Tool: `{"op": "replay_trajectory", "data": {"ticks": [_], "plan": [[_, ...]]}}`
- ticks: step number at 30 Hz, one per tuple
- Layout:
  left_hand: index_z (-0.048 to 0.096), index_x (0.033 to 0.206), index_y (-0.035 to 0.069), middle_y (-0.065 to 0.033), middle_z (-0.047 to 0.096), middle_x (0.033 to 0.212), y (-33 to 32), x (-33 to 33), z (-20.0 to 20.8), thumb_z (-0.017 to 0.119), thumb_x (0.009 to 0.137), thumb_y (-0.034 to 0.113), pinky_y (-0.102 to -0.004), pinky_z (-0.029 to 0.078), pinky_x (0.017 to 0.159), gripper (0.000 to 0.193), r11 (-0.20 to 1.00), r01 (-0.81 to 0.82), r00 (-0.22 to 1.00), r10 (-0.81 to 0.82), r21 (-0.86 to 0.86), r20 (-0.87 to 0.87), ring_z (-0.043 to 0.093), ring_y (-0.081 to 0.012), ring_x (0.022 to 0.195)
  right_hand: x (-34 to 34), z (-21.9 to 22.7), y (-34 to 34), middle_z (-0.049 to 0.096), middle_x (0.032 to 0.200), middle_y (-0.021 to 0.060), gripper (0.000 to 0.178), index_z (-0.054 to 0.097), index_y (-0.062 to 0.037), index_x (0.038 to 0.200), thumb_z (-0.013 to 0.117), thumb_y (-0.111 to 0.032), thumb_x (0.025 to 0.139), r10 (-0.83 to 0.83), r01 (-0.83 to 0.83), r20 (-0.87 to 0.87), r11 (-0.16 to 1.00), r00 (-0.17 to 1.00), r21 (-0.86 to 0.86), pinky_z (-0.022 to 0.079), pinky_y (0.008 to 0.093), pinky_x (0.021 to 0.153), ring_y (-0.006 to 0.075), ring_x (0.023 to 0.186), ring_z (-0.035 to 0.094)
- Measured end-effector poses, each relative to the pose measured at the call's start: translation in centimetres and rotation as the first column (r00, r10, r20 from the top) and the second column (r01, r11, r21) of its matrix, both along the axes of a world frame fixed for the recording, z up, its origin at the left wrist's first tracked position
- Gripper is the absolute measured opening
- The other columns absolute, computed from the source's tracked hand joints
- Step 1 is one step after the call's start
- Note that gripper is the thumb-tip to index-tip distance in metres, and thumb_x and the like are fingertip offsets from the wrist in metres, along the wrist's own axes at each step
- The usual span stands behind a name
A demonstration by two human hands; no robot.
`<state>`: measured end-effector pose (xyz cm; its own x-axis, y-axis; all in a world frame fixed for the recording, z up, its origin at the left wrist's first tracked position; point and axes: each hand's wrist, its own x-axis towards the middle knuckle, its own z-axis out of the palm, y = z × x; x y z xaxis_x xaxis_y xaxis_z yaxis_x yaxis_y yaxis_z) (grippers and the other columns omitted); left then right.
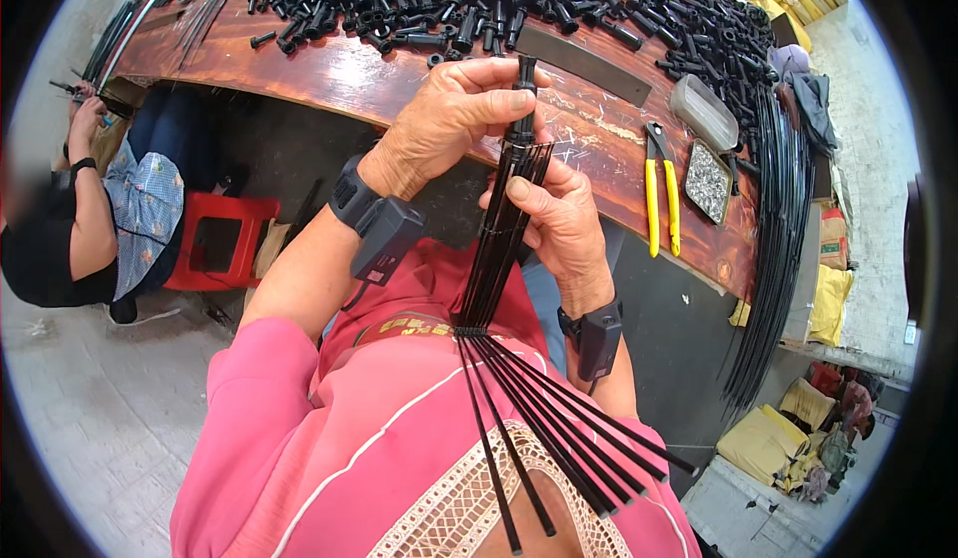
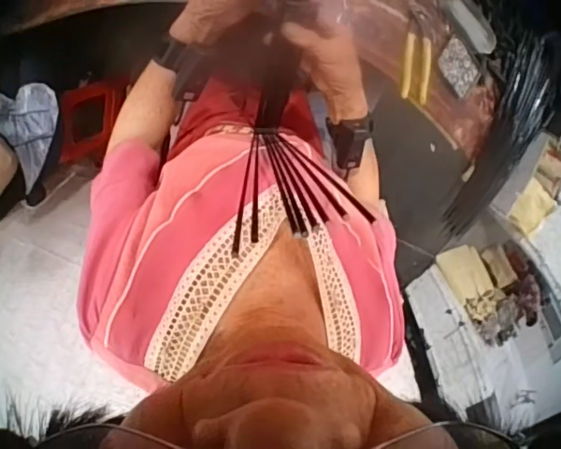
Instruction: Assemble umbrella ribs by attaching plastic tips and joining the rods with wire.
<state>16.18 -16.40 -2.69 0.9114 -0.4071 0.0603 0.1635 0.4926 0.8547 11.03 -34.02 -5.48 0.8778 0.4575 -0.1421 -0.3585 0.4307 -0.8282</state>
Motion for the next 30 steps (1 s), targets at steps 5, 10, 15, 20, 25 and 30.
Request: {"op": "replay_trajectory", "data": {"ticks": [5, 10, 15, 20, 25, 30], "plan": [[0.056, 0.122, 0.000, -0.0108, 0.067, 0.092, -0.1, 0.4, 0.0, 0.066, 0.089, 0.015, -0.0336, 0.058, 0.077, 0.038, 0.999, 0.043, 0.998, -0.044, 0.009, 0.049, 0.068, -0.0220, 0.087, -0.2, 0.4, -0.2, 0.071, 0.083, 0.0117, 0.023, 0.064, -0.0031, 0.106, 0.070, -0.013, 0.086, -0.037, 0.037, -0.013, 0.999, 0.999, 0.010, 0.033, 0.0161, 0.038, 0.0078, 0.057, 0.062], [0.057, 0.122, 0.000, -0.0106, 0.068, 0.090, 0.2, 0.4, 1.0, 0.067, 0.088, 0.017, -0.0311, 0.058, 0.076, 0.039, 0.983, 0.061, 0.993, -0.077, 0.172, 0.085, 0.068, -0.0194, 0.087, 0.0, -0.2, -0.6, 0.071, 0.082, 0.0113, 0.023, 0.065, -0.0034, 0.105, 0.071, -0.014, 0.086, -0.017, 0.017, -0.009, 1.000, 1.000, 0.019, 0.034, 0.0163, 0.038, 0.0079, 0.057, 0.063], [0.056, 0.127, 0.001, -0.0089, 0.067, 0.090, 0.0, 0.1, 0.9, 0.067, 0.087, 0.015, -0.0297, 0.057, 0.077, 0.044, 0.982, -0.002, 0.993, -0.021, 0.190, 0.115, 0.067, -0.0173, 0.085, -0.2, -0.2, 0.5, 0.070, 0.084, 0.0104, 0.024, 0.064, -0.0037, 0.107, 0.071, -0.013, 0.086, -0.060, 0.063, -0.040, 0.996, 0.997, 0.058, 0.041, 0.0172, 0.042, 0.0102, 0.062, 0.065], [0.037, 0.145, 0.006, -0.0091, 0.066, 0.095, 0.2, -0.2, 1.6, 0.069, 0.082, 0.010, -0.0268, 0.054, 0.078, 0.071, 0.988, 0.031, 0.974, -0.063, 0.150, 0.217, 0.066, -0.0163, 0.087, -0.1, 0.2, -0.1, 0.070, 0.089, 0.0095, 0.025, 0.063, -0.0033, 0.110, 0.070, -0.011, 0.086, 0.020, -0.014, -0.042, 0.992, 0.999, 0.128, 0.055, 0.0220, 0.056, 0.0161, 0.075, 0.070], [0.039, 0.145, 0.006, -0.0106, 0.063, 0.108, 0.6, -0.6, 1.4, 0.068, 0.076, -0.003, -0.0317, 0.050, 0.093, 0.076, 0.988, 0.110, 0.950, -0.137, 0.111, 0.280, 0.063, -0.0182, 0.102, 0.0, -0.3, 0.0, 0.071, 0.084, 0.0089, 0.025, 0.064, -0.0055, 0.110, 0.071, -0.013, 0.086, -0.056, 0.064, -0.059, 0.988, 0.997, 0.141, 0.041, 0.0171, 0.042, 0.0088, 0.061, 0.064], [0.055, 0.130, -0.001, -0.0134, 0.062, 0.113, 1.2, -0.7, 1.3, 0.067, 0.073, -0.007, -0.0328, 0.050, 0.093, 0.058, 0.966, 0.110, 0.965, -0.160, 0.233, 0.207, 0.062, -0.0216, 0.104, 0.4, -0.3, -0.3, 0.070, 0.086, 0.0090, 0.025, 0.065, -0.0039, 0.110, 0.070, -0.010, 0.086, 0.012, -0.007, -0.033, 0.989, 0.999, 0.151, 0.045, 0.0200, 0.052, 0.0101, 0.065, 0.064]]}}
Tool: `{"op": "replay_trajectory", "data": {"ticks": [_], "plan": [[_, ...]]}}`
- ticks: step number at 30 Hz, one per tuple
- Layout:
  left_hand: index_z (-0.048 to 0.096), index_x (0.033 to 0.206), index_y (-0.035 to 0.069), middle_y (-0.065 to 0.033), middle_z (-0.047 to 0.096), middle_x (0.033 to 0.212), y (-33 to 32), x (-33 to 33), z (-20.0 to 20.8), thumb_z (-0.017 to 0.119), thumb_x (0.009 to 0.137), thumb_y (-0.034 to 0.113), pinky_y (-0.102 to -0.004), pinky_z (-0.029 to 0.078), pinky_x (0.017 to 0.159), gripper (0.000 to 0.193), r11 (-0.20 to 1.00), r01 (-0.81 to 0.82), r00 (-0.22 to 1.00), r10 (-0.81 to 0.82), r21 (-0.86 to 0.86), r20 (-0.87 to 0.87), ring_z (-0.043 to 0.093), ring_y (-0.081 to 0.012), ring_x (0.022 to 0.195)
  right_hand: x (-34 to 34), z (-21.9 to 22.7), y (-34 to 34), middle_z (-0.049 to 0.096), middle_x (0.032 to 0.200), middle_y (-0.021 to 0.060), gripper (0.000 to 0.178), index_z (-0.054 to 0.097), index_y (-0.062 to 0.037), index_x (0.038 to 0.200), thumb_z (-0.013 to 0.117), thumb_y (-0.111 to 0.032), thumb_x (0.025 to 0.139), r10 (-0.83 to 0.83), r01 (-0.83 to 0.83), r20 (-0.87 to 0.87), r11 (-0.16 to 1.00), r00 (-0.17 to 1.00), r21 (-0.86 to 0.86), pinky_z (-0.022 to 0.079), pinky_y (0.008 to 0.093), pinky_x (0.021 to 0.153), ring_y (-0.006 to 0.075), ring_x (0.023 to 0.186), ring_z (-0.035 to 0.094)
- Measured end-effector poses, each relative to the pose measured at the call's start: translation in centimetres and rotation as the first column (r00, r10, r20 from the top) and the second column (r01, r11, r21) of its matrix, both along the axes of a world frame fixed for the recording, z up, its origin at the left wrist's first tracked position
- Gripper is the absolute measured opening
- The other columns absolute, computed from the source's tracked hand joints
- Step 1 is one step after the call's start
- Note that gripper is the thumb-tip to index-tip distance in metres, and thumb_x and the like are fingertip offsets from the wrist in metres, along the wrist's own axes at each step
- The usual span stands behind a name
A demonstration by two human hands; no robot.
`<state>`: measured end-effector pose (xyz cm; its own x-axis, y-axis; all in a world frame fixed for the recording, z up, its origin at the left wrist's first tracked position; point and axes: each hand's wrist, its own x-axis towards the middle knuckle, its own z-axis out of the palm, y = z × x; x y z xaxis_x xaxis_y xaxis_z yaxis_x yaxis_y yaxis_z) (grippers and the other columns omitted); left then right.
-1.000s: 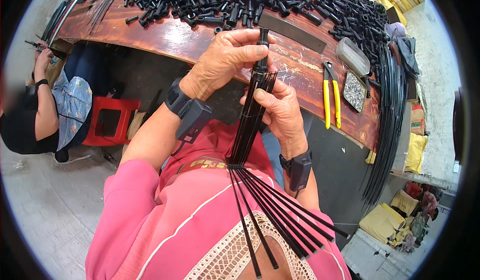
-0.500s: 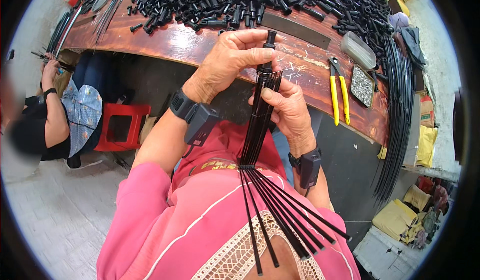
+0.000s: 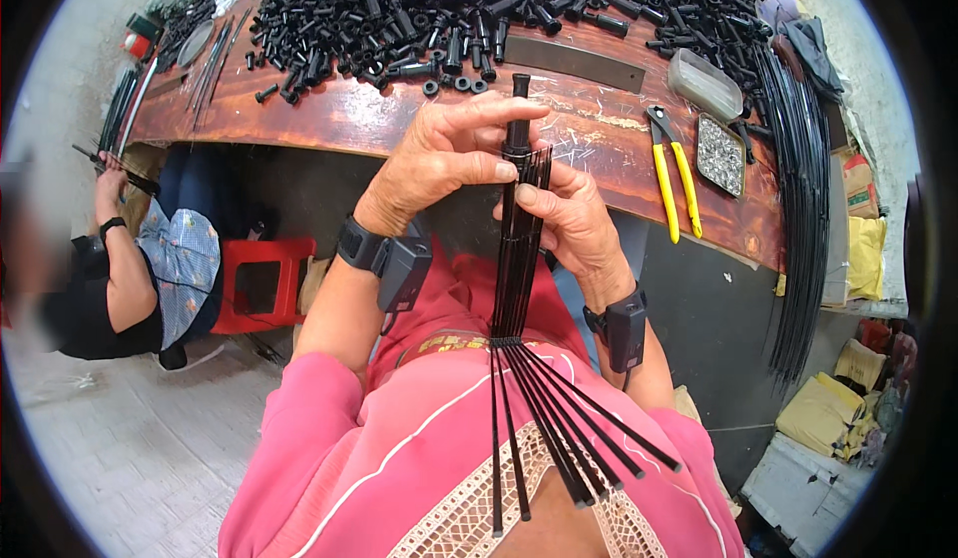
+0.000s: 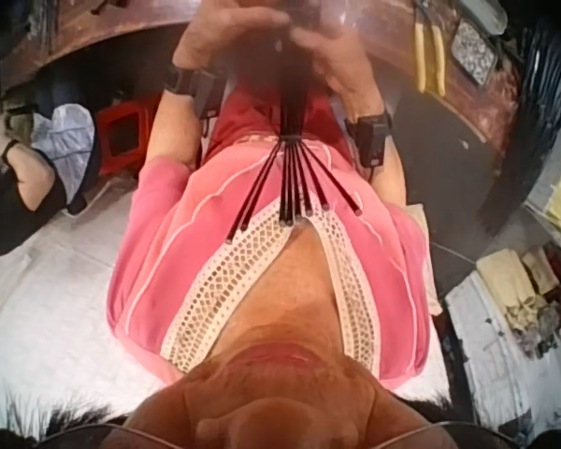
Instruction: Assemble umbrella ribs by attaching plastic tips and joining the rods with wire.
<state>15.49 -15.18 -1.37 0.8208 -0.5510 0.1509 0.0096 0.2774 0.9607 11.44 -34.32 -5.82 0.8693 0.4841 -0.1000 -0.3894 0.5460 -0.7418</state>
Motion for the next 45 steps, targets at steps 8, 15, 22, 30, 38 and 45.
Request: {"op": "replay_trajectory", "data": {"ticks": [8, 15, 22, 30, 38, 45], "plan": [[0.054, 0.130, -0.002, -0.0112, 0.061, 0.112, -0.5, -0.5, 0.3, 0.062, 0.074, -0.010, -0.0292, 0.052, 0.086, 0.057, 0.997, -0.039, 0.999, 0.037, 0.063, 0.031, 0.064, -0.0211, 0.102, -0.5, 0.2, 0.0, 0.071, 0.082, 0.0100, 0.022, 0.065, -0.0048, 0.108, 0.070, -0.011, 0.086, -0.061, 0.061, -0.016, 0.998, 0.998, -0.008, 0.034, 0.0158, 0.038, 0.0051, 0.055, 0.060], [0.061, 0.123, -0.002, -0.0082, 0.060, 0.104, -1.1, -0.3, -0.2, 0.061, 0.071, -0.013, -0.0262, 0.054, 0.082, 0.053, 0.995, -0.099, 0.995, 0.098, 0.010, 0.033, 0.065, -0.0189, 0.096, -0.6, -0.2, -0.2, 0.071, 0.079, 0.0048, 0.026, 0.068, -0.0053, 0.108, 0.073, -0.012, 0.083, -0.078, 0.078, -0.005, 0.995, 0.997, -0.060, 0.031, 0.0150, 0.039, 0.0021, 0.055, 0.058], [0.062, 0.125, 0.015, -0.0193, 0.065, 0.113, -0.2, 1.7, -2.8, 0.065, 0.066, -0.016, -0.0461, 0.054, 0.091, 0.067, 0.975, 0.080, 0.996, -0.086, -0.206, -0.020, 0.059, -0.0394, 0.114, -0.2, 0.2, -0.1, 0.071, 0.078, 0.0050, 0.026, 0.068, -0.0058, 0.107, 0.074, -0.015, 0.083, -0.045, 0.044, -0.010, 0.996, 0.999, -0.073, 0.027, 0.0148, 0.038, 0.0013, 0.053, 0.056], [0.051, 0.137, 0.029, -0.0165, 0.066, 0.115, -0.9, 1.6, -5.5, 0.065, 0.068, -0.015, -0.0580, 0.031, 0.111, 0.082, 0.852, 0.155, 0.983, -0.182, -0.501, -0.005, 0.042, -0.0431, 0.132, -0.1, -0.2, 0.0, 0.071, 0.080, 0.0103, 0.029, 0.066, -0.0016, 0.109, 0.073, -0.010, 0.082, 0.010, -0.010, 0.005, 0.999, 1.000, -0.032, 0.043, 0.0153, 0.045, 0.0085, 0.062, 0.066], [0.042, 0.143, 0.033, -0.0143, 0.067, 0.115, -2.3, 0.2, -6.6, 0.072, 0.072, 0.000, -0.0587, 0.027, 0.112, 0.083, 0.803, 0.060, 0.975, -0.174, -0.593, -0.138, 0.040, -0.0409, 0.134, -0.4, 0.1, 0.1, 0.069, 0.073, 0.0028, 0.030, 0.070, -0.0040, 0.108, 0.075, -0.016, 0.081, -0.005, 0.010, 0.051, 0.996, 0.999, -0.085, 0.025, 0.0165, 0.037, -0.0001, 0.045, 0.045], [0.045, 0.141, 0.031, -0.0118, 0.068, 0.114, -3.0, -0.4, -6.8, 0.075, 0.072, 0.005, -0.0609, 0.026, 0.113, 0.080, 0.760, -0.001, 0.947, -0.207, -0.650, -0.244, 0.041, -0.0410, 0.133, 0.3, -0.7, 0.1, 0.070, 0.076, 0.0039, 0.032, 0.069, -0.0032, 0.110, 0.074, -0.015, 0.082, 0.049, -0.046, 0.100, 0.998, 0.994, -0.031, 0.027, 0.0164, 0.036, 0.0004, 0.044, 0.045]]}}
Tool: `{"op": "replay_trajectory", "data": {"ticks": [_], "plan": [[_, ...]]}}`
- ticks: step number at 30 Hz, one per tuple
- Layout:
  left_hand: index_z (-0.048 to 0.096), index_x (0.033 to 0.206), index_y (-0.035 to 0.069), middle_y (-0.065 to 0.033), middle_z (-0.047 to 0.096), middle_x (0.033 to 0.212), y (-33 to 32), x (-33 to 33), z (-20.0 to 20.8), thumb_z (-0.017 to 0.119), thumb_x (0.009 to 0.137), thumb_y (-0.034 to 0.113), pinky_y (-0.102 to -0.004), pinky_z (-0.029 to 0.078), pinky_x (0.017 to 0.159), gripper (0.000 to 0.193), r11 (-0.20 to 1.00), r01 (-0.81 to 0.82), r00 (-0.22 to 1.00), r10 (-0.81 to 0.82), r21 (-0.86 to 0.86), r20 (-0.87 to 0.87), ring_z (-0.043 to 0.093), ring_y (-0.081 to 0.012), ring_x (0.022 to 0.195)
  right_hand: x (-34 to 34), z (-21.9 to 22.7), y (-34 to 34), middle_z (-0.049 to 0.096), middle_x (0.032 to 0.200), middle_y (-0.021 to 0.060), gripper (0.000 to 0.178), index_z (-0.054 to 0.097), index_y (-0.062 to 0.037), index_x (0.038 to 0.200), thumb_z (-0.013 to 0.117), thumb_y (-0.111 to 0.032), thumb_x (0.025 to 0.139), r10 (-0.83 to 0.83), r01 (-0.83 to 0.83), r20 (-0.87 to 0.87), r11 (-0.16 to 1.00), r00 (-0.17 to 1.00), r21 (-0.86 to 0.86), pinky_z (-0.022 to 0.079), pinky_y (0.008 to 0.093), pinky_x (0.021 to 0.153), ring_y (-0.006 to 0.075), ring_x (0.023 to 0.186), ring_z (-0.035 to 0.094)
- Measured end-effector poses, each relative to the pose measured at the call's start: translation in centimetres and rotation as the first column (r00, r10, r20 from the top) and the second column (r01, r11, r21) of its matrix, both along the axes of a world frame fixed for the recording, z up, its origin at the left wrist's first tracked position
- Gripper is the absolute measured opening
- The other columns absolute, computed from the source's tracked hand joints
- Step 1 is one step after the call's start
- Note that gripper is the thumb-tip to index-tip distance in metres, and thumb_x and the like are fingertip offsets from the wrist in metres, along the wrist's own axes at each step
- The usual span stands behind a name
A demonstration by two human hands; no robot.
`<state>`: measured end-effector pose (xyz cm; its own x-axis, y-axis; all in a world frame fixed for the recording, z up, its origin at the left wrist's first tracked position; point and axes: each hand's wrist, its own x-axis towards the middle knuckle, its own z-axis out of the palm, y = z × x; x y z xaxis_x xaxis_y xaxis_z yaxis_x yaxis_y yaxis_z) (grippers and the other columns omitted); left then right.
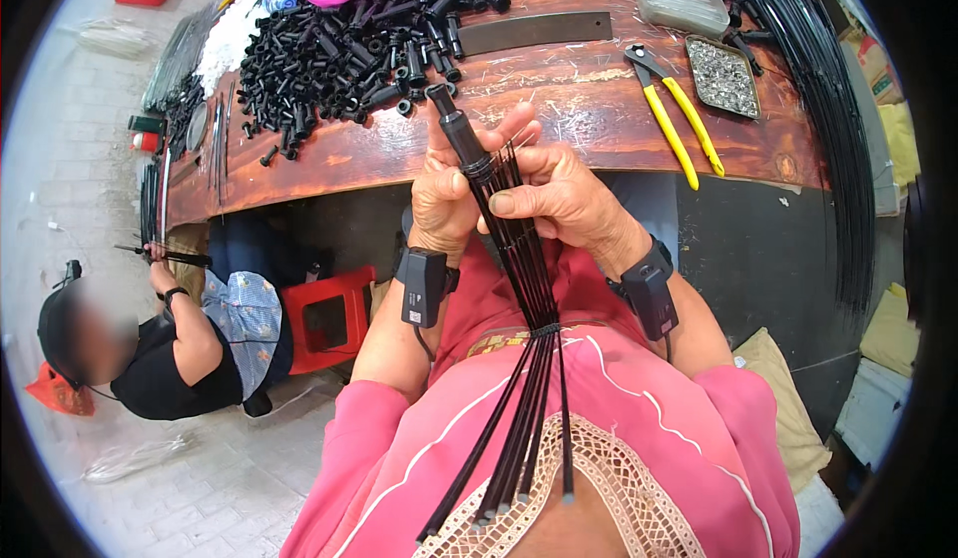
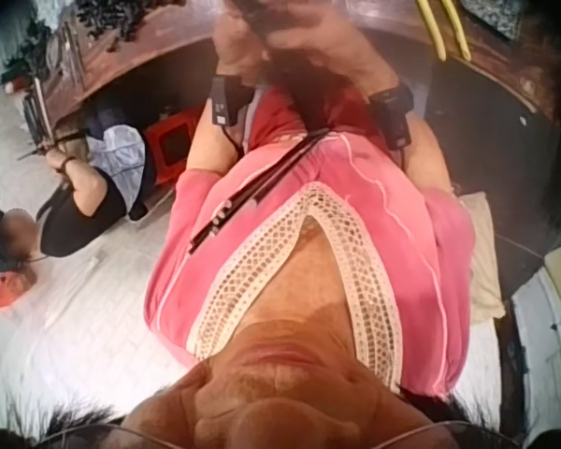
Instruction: Assemble umbrella ribs by attaching plastic tips and joining the rods with wire.
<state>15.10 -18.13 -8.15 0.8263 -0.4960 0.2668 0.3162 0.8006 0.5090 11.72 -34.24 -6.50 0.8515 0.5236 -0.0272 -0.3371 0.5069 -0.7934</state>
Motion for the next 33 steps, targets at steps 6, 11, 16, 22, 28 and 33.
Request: {"op": "replay_trajectory", "data": {"ticks": [6, 11, 16, 22, 28, 33], "plan": [[0.032, 0.148, 0.035, -0.0232, 0.060, 0.125, -0.8, -0.3, 0.7, 0.074, 0.079, 0.014, -0.0587, 0.031, 0.109, 0.083, 0.996, -0.084, 0.984, 0.079, 0.026, 0.159, 0.035, -0.0441, 0.136, -0.2, 0.9, -0.4, 0.071, 0.079, 0.0090, 0.030, 0.066, -0.0013, 0.109, 0.073, -0.012, 0.082, -0.015, 0.014, -0.019, 0.998, 1.000, -0.057, 0.035, 0.0149, 0.040, 0.0051, 0.055, 0.060], [0.027, 0.150, 0.029, -0.0245, 0.051, 0.135, -0.1, -0.7, 2.0, 0.075, 0.080, 0.014, -0.0493, 0.039, 0.107, 0.087, 0.971, -0.192, 0.970, 0.166, 0.143, 0.178, 0.042, -0.0405, 0.133, -0.5, 1.5, -0.2, 0.070, 0.080, 0.0056, 0.028, 0.067, -0.0021, 0.109, 0.072, -0.010, 0.083, -0.030, 0.031, -0.050, 0.999, 0.998, 0.018, 0.038, 0.0152, 0.046, 0.0053, 0.061, 0.061], [0.031, 0.148, 0.010, -0.0222, 0.055, 0.129, 2.7, -1.7, 4.0, 0.068, 0.086, 0.019, -0.0495, 0.047, 0.097, 0.073, 0.803, -0.432, 0.902, 0.379, 0.410, 0.208, 0.051, -0.0389, 0.123, -0.8, 1.7, -0.6, 0.069, 0.084, 0.0032, 0.025, 0.067, -0.0005, 0.108, 0.071, -0.006, 0.084, -0.075, 0.081, -0.118, 0.995, 0.990, 0.051, 0.052, 0.0203, 0.061, 0.0105, 0.074, 0.067], [0.022, 0.151, 0.007, -0.0355, 0.052, 0.124, 3.0, -7.3, 10.7, 0.073, 0.075, 0.057, -0.0550, 0.042, 0.098, 0.104, 0.910, -0.203, 0.897, 0.025, 0.362, 0.441, 0.050, -0.0483, 0.122, -0.4, 1.1, -1.1, 0.070, 0.087, 0.0054, 0.024, 0.067, -0.0009, 0.107, 0.071, -0.006, 0.084, -0.128, 0.131, -0.102, 0.991, 0.986, 0.022, 0.052, 0.0199, 0.060, 0.0096, 0.071, 0.066], [0.063, 0.110, -0.002, -0.0086, 0.068, 0.094, -0.4, -9.7, 11.0, 0.084, 0.072, 0.012, -0.0249, 0.050, 0.071, 0.046, 0.716, -0.377, 0.878, 0.072, 0.588, 0.474, 0.064, -0.0111, 0.079, 0.1, 1.3, -0.3, 0.069, 0.078, 0.0004, 0.022, 0.070, -0.0052, 0.104, 0.073, -0.014, 0.083, -0.201, 0.202, 0.010, 0.977, 0.979, -0.065, 0.030, 0.0155, 0.039, -0.0003, 0.047, 0.048], [0.063, 0.091, -0.002, -0.0061, 0.062, 0.074, -0.4, -5.9, 10.4, 0.066, 0.084, 0.004, -0.0327, 0.053, 0.070, 0.010, 0.434, -0.579, 0.776, 0.552, 0.690, 0.304, 0.060, -0.0156, 0.064, 1.0, 1.5, 1.2, 0.070, 0.078, -0.0009, 0.014, 0.072, -0.0071, 0.097, 0.072, -0.014, 0.085, -0.363, 0.369, 0.188, 0.930, 0.913, 0.005, 0.028, 0.0160, 0.039, -0.0010, 0.049, 0.048]]}}
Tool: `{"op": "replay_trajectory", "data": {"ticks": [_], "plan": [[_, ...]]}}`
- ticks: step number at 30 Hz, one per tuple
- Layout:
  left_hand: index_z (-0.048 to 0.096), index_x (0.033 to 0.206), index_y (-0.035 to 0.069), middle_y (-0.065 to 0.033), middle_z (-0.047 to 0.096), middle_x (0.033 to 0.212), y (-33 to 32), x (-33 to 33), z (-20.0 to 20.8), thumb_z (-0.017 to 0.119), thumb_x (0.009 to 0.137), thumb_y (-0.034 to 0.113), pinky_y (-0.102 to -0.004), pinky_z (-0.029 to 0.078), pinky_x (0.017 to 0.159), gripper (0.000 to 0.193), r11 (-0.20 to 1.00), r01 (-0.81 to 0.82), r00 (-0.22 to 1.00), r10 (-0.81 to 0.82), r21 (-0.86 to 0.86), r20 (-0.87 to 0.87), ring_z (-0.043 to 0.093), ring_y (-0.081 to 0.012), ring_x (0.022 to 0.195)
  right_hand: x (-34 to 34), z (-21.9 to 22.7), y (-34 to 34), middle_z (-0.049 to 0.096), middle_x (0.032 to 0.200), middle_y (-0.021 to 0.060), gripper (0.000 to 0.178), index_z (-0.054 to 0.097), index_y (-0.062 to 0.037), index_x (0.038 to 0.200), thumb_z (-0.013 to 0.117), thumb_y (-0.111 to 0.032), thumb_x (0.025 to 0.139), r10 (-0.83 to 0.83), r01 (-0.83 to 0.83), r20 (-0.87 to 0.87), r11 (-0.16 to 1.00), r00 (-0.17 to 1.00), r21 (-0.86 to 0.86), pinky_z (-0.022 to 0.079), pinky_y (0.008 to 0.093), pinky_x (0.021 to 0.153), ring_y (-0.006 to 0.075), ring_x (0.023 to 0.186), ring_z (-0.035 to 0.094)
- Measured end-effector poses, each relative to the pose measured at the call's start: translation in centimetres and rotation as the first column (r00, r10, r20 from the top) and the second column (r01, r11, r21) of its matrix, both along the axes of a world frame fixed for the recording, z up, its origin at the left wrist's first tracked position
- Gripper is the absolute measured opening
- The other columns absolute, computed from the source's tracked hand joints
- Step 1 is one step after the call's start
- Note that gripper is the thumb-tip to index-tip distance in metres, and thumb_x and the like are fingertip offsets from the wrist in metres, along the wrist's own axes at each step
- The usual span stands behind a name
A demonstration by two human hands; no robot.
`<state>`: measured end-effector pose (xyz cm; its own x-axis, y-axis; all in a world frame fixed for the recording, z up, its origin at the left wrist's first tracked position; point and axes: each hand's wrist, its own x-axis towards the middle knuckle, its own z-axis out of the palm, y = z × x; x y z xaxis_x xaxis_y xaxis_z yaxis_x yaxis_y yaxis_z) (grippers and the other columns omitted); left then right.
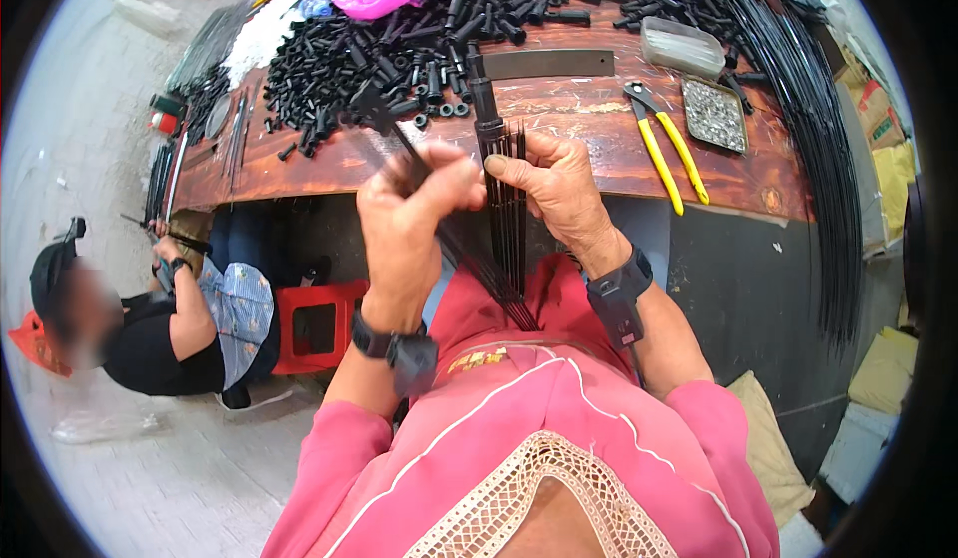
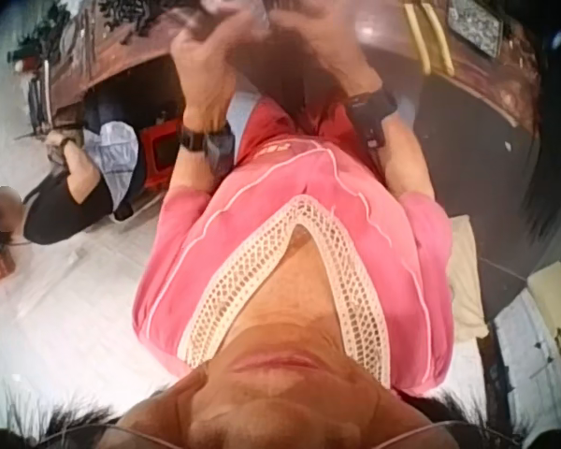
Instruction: Assemble umbrella ribs by attaching plastic tips and joining the rods with wire.
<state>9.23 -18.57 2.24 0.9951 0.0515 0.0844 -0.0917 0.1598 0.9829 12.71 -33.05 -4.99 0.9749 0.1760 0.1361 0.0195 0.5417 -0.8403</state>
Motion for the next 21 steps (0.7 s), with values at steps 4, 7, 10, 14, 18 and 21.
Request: {"op": "replay_trajectory", "data": {"ticks": [4, 7, 10, 14, 18, 21], "plan": [[0.065, 0.103, -0.003, -0.0046, 0.067, 0.083, -0.4, 2.2, -1.6, 0.074, 0.081, 0.005, -0.0223, 0.051, 0.064, 0.024, 0.989, -0.146, 0.987, 0.146, -0.004, 0.068, 0.062, -0.0093, 0.068, 0.5, 0.2, 1.0, 0.070, 0.085, 0.0001, 0.020, 0.070, -0.0029, 0.105, 0.071, -0.008, 0.085, -0.045, 0.049, 0.047, 0.995, 0.998, -0.092, 0.046, 0.0184, 0.058, 0.0030, 0.070, 0.059], [0.067, 0.100, -0.003, -0.0029, 0.067, 0.084, -0.6, 2.1, -1.7, 0.074, 0.082, 0.005, -0.0217, 0.050, 0.065, 0.021, 0.974, -0.217, 0.969, 0.207, 0.066, 0.133, 0.061, -0.0073, 0.071, 0.4, 0.3, 1.5, 0.069, 0.088, -0.0005, 0.023, 0.069, 0.0010, 0.108, 0.070, -0.005, 0.086, -0.023, 0.034, 0.107, 0.994, 0.994, -0.100, 0.050, 0.0212, 0.065, 0.0040, 0.075, 0.059], [0.069, 0.095, -0.004, -0.0018, 0.067, 0.083, -1.2, 1.9, -1.8, 0.074, 0.082, 0.006, -0.0217, 0.048, 0.064, 0.017, 0.959, -0.249, 0.959, 0.225, 0.134, 0.174, 0.059, -0.0063, 0.072, 0.0, 0.8, 1.8, 0.068, 0.084, -0.0025, 0.019, 0.070, 0.0015, 0.103, 0.070, -0.004, 0.085, -0.037, 0.048, 0.115, 0.994, 0.993, -0.099, 0.049, 0.0213, 0.065, 0.0035, 0.075, 0.057], [0.071, 0.093, -0.006, -0.0024, 0.068, 0.084, -2.1, 1.4, -1.4, 0.072, 0.084, 0.005, -0.0221, 0.047, 0.064, 0.015, 0.915, -0.360, 0.911, 0.304, 0.180, 0.278, 0.058, -0.0062, 0.072, -0.7, 2.1, 1.5, 0.064, 0.079, -0.0044, 0.015, 0.070, 0.0016, 0.099, 0.068, -0.004, 0.085, -0.084, 0.123, 0.214, 0.977, 0.973, -0.176, 0.045, 0.0223, 0.060, 0.0023, 0.071, 0.052], [0.069, 0.094, -0.004, 0.0003, 0.065, 0.084, -3.1, 0.0, -0.5, 0.073, 0.083, 0.005, -0.0212, 0.046, 0.065, 0.015, 0.919, -0.367, 0.918, 0.333, 0.141, 0.217, 0.057, -0.0054, 0.074, -1.7, 2.2, 1.7, 0.060, 0.072, -0.0053, 0.013, 0.070, 0.0029, 0.095, 0.066, -0.004, 0.084, -0.142, 0.200, 0.217, 0.941, 0.966, -0.273, 0.042, 0.0236, 0.056, 0.0024, 0.068, 0.048], [0.069, 0.098, -0.004, -0.0025, 0.067, 0.085, -2.9, -0.2, -1.1, 0.073, 0.083, 0.004, -0.0201, 0.047, 0.064, 0.018, 0.950, -0.308, 0.941, 0.311, -0.050, 0.131, 0.059, -0.0059, 0.073, -2.4, 2.3, 2.4, 0.063, 0.074, -0.0040, 0.014, 0.070, 0.0034, 0.097, 0.065, -0.002, 0.084, -0.148, 0.183, 0.176, 0.961, 0.973, -0.205, 0.045, 0.0232, 0.059, 0.0026, 0.070, 0.051]]}}
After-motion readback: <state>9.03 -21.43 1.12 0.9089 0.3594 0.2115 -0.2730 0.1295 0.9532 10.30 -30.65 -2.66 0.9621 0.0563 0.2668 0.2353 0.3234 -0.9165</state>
